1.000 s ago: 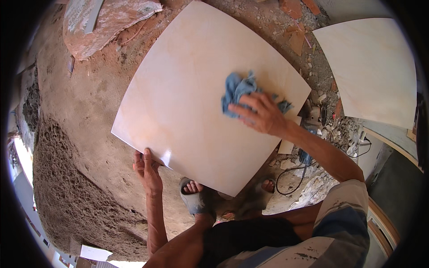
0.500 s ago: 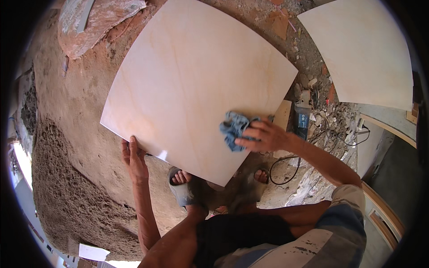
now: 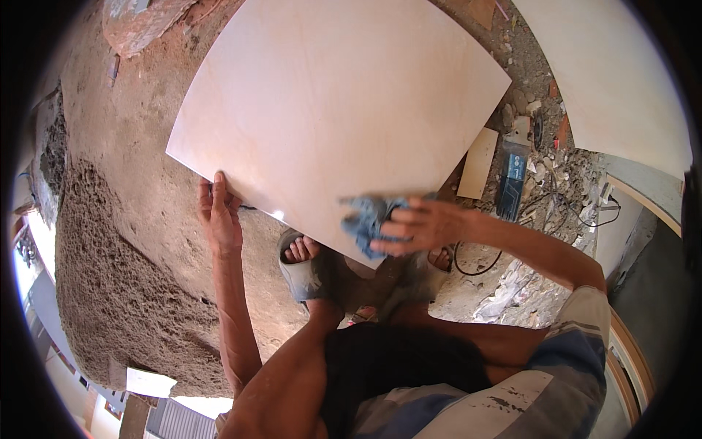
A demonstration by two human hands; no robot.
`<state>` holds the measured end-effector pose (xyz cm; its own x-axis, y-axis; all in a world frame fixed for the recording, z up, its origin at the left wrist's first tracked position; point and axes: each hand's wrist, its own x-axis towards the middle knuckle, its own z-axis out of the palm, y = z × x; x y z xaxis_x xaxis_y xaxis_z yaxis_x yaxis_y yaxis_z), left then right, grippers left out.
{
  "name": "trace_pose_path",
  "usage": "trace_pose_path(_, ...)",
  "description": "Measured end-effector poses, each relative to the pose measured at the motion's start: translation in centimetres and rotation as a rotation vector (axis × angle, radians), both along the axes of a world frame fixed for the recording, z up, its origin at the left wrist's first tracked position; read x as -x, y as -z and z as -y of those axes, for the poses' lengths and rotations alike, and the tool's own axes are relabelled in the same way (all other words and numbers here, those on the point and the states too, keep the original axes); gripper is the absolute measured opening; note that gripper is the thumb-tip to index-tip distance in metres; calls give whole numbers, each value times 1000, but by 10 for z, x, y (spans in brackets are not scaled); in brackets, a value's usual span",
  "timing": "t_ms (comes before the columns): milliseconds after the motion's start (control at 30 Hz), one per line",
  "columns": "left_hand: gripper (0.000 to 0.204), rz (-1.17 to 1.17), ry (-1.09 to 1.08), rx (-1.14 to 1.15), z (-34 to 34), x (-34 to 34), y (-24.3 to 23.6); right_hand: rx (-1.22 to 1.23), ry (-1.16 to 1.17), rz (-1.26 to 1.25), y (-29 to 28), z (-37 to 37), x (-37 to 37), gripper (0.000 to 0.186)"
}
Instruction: The person prepares ceramic tiles for installation. They wipe a tile with a blue cloth, use a tape measure to determine dimensions, and mark cutting lines with a pen while working on a construction site floor near cement bags.
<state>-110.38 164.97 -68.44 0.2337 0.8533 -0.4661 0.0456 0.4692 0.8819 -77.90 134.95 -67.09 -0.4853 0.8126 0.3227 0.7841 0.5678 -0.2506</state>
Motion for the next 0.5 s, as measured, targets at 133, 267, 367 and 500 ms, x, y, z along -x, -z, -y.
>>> trace_pose_path(133,30,49,24,-12,-5,13,9,86,769,-40,-12,-47,-126,58)
trace_pose_path(267,32,77,-19,29,-3,12,5,3,865,-90,-3,-80,-79,57)
trace_pose_path(367,34,103,-41,67,-1,14,7,8,246,-93,-7,-78,64,55)
trace_pose_path(500,47,176,-91,132,-3,0,-12,-86,-27,-35,6,-135,44,50)
